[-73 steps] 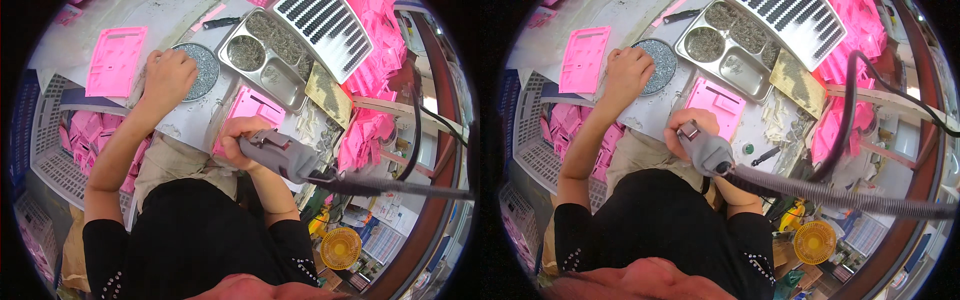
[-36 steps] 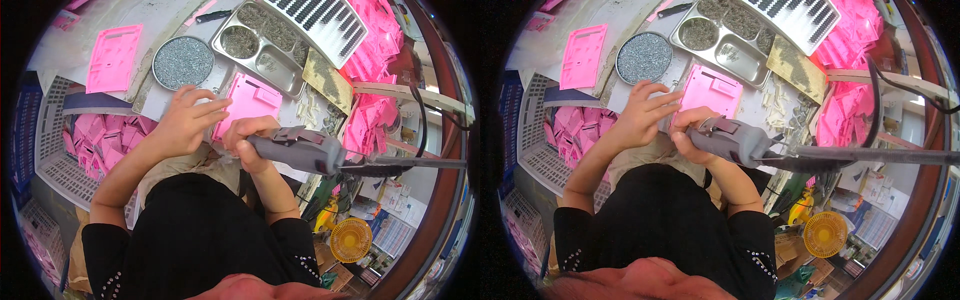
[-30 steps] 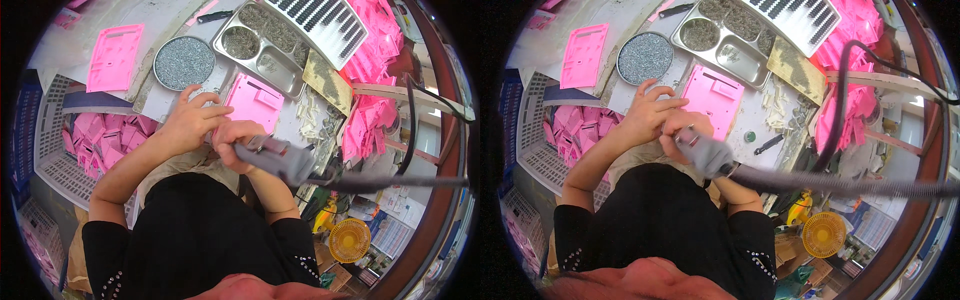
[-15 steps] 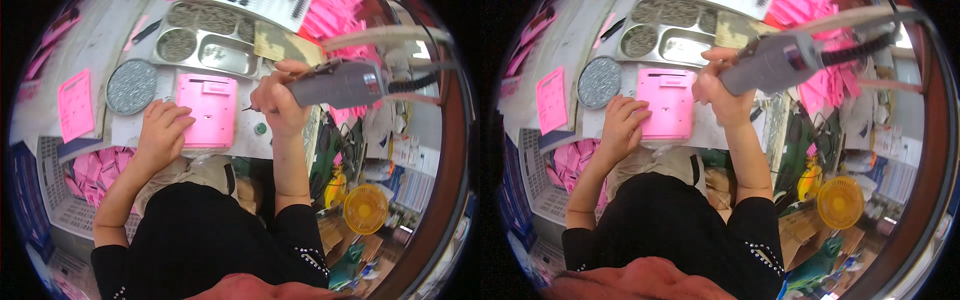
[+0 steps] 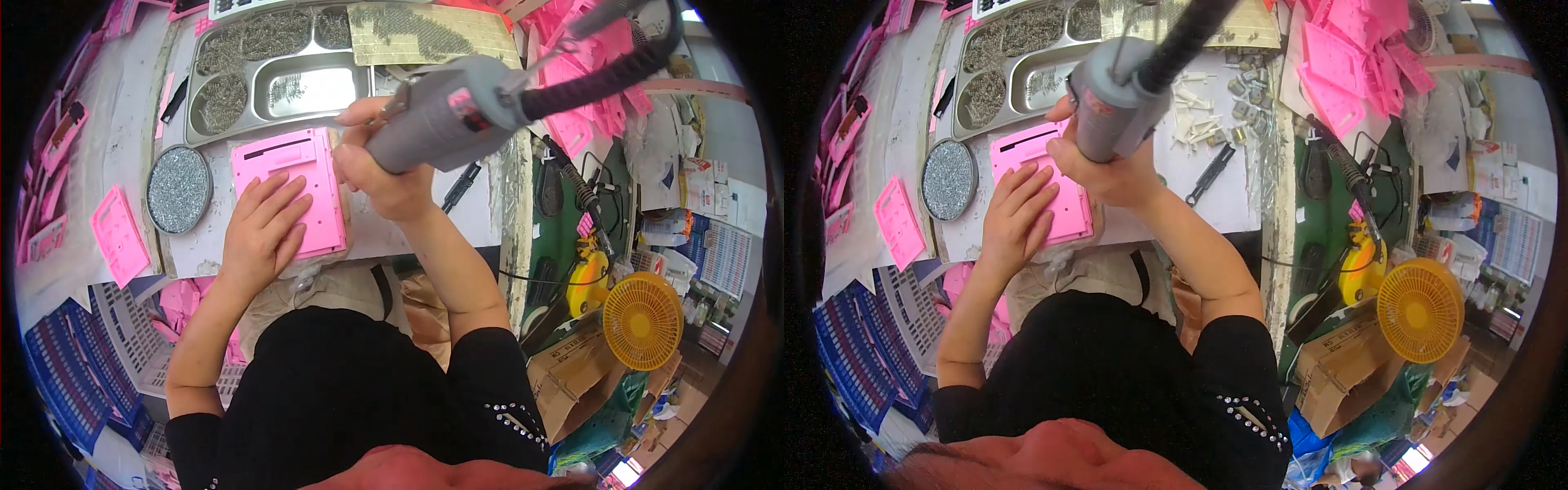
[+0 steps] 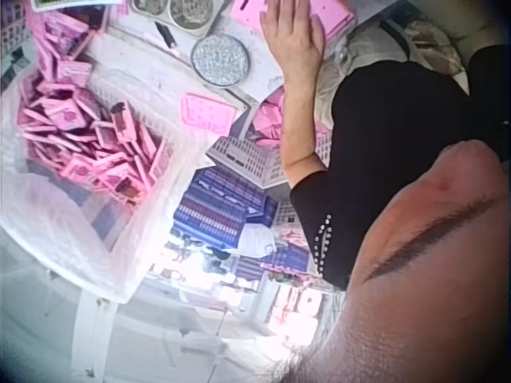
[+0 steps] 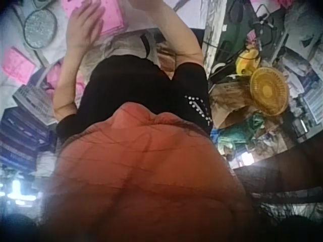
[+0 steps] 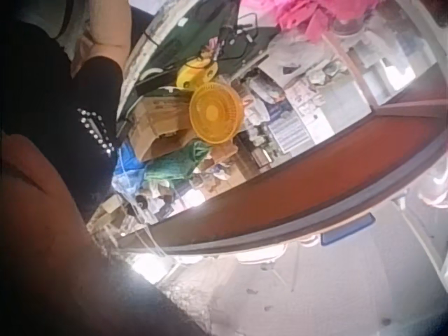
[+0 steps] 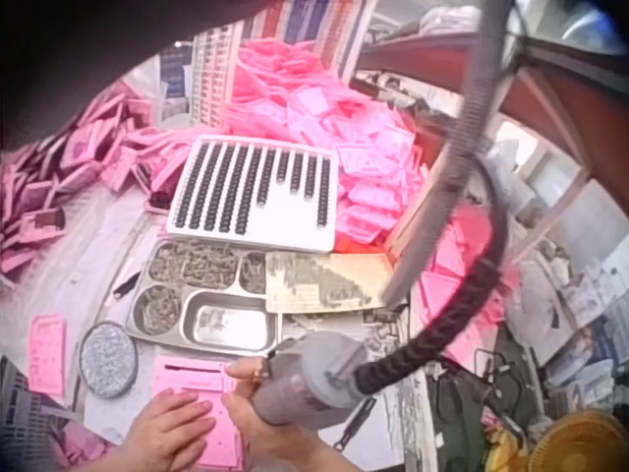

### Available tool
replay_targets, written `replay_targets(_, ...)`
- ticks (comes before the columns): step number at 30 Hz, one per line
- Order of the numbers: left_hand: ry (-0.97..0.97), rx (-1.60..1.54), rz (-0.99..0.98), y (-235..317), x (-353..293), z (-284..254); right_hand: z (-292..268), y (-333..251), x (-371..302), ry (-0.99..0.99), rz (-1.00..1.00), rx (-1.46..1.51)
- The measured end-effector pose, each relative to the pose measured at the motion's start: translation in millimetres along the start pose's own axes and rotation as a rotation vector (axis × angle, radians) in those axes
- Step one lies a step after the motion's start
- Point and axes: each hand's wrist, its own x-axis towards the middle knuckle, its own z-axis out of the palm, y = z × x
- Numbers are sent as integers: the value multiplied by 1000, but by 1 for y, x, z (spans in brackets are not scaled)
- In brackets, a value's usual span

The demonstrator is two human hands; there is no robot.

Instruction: Assembling internal electronic components into a pink plastic casing using a soldering iron and an electric screwdriver.

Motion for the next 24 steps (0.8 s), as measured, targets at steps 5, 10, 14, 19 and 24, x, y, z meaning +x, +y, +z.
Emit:
replay_targets(5,2,-21,-3,-1,1,1,1,21,9,17,-34,-14)
replay_targets(10,14,-30,-1,-2,0,3,10,16,20,16,-164,15)
replay_targets(14,14,-31,4,-1,2,2,10,39,20,-45,-308,-277)
replay_targets(19,28,-32,-1,-1,1,2,10,16,19,-29,-145,-91)
replay_targets(24,24,-30,-7,0,1,1,10,8,24,-71,-174,-96)
